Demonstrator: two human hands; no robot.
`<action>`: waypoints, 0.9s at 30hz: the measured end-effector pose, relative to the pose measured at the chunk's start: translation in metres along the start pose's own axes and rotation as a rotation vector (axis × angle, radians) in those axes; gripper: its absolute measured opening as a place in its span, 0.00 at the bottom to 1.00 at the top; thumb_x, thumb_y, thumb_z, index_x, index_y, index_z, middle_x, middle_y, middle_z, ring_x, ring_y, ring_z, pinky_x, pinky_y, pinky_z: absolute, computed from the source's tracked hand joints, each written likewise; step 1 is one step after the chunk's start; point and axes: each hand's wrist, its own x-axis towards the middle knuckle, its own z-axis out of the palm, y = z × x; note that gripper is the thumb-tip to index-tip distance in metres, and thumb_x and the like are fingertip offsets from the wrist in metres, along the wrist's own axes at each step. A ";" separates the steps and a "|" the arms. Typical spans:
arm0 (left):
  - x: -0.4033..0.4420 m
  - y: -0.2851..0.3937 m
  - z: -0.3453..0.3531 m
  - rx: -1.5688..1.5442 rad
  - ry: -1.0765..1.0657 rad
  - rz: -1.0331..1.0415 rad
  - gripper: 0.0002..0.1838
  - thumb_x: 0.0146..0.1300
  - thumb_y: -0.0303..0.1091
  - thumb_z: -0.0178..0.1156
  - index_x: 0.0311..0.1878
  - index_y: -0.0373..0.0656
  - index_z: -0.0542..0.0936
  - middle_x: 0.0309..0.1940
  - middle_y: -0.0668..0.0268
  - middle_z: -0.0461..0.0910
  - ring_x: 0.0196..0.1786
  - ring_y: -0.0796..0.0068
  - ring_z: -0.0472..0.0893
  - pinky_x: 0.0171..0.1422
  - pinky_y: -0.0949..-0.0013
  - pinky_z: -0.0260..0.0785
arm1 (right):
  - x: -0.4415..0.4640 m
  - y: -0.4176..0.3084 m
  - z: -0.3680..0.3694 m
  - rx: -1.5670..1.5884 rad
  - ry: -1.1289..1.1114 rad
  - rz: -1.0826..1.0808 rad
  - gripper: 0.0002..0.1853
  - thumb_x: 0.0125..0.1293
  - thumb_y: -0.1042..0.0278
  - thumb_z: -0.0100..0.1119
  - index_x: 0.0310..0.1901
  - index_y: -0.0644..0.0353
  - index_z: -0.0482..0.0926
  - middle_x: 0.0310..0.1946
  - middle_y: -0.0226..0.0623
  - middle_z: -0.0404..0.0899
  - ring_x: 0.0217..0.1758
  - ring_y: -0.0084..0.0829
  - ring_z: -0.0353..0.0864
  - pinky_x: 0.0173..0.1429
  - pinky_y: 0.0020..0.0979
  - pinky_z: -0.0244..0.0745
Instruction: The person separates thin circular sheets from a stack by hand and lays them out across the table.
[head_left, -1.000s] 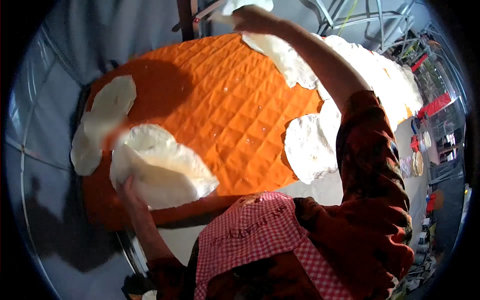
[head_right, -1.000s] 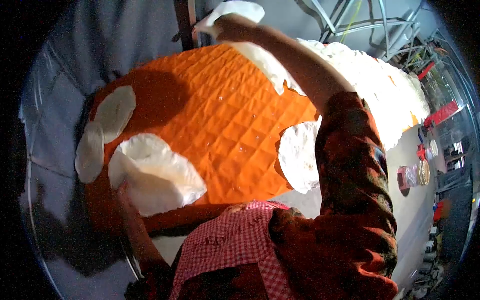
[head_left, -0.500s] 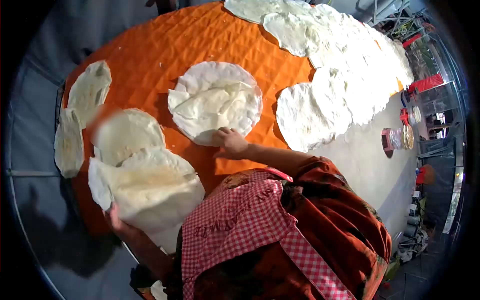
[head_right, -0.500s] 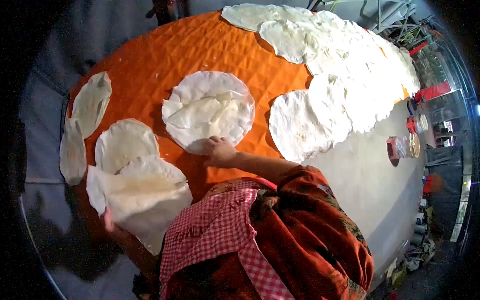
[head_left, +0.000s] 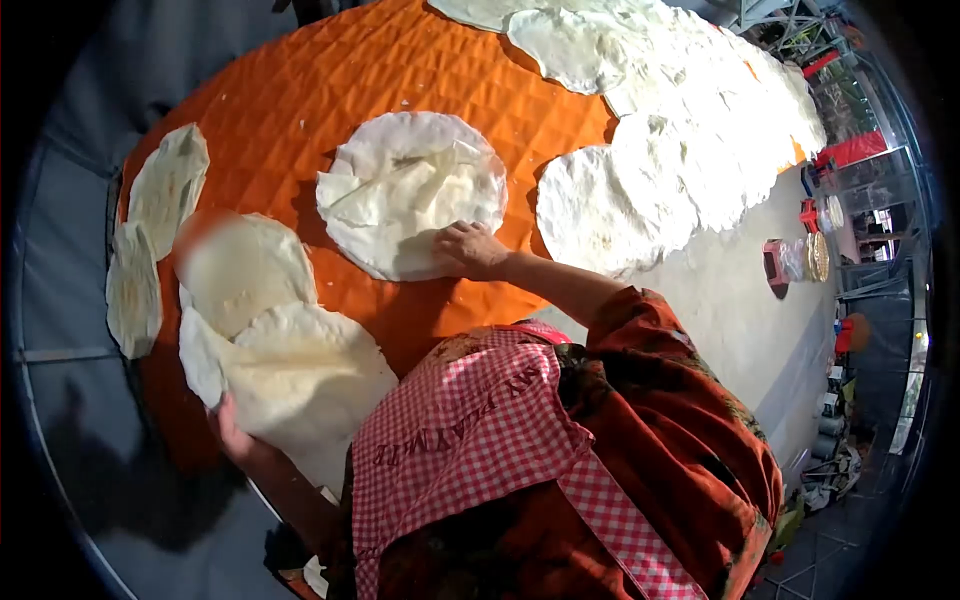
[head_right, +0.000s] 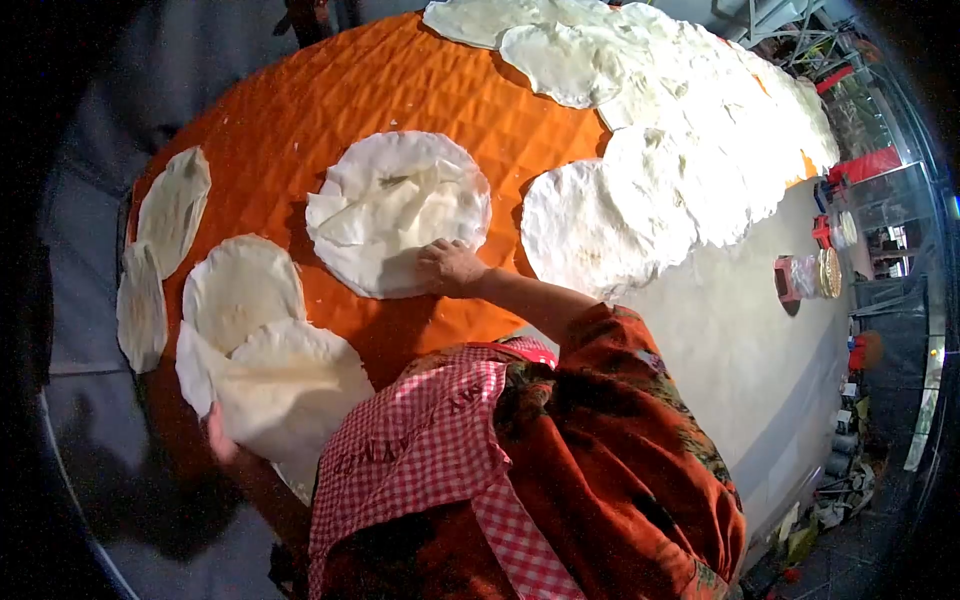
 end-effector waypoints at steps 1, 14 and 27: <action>0.001 -0.001 0.000 -0.046 0.016 -0.037 0.18 0.63 0.35 0.52 0.49 0.29 0.75 0.49 0.52 0.74 0.51 0.61 0.74 0.56 0.62 0.66 | 0.002 0.002 0.000 -0.009 -0.044 0.014 0.17 0.56 0.58 0.60 0.47 0.48 0.77 0.50 0.31 0.72 0.56 0.39 0.67 0.58 0.43 0.65; -0.014 0.003 0.005 -0.161 0.109 -0.163 0.21 0.65 0.41 0.49 0.53 0.32 0.73 0.50 0.52 0.74 0.49 0.61 0.76 0.53 0.62 0.70 | 0.017 0.017 0.006 -0.031 -0.027 -0.158 0.11 0.46 0.69 0.59 0.35 0.54 0.77 0.39 0.32 0.74 0.46 0.37 0.71 0.43 0.35 0.73; -0.029 0.082 0.044 0.222 0.073 -0.006 0.23 0.64 0.44 0.48 0.49 0.32 0.75 0.49 0.52 0.73 0.50 0.60 0.74 0.55 0.59 0.67 | -0.004 0.046 0.033 -0.343 0.138 -0.316 0.13 0.54 0.58 0.52 0.43 0.46 0.72 0.47 0.30 0.68 0.55 0.34 0.66 0.49 0.40 0.67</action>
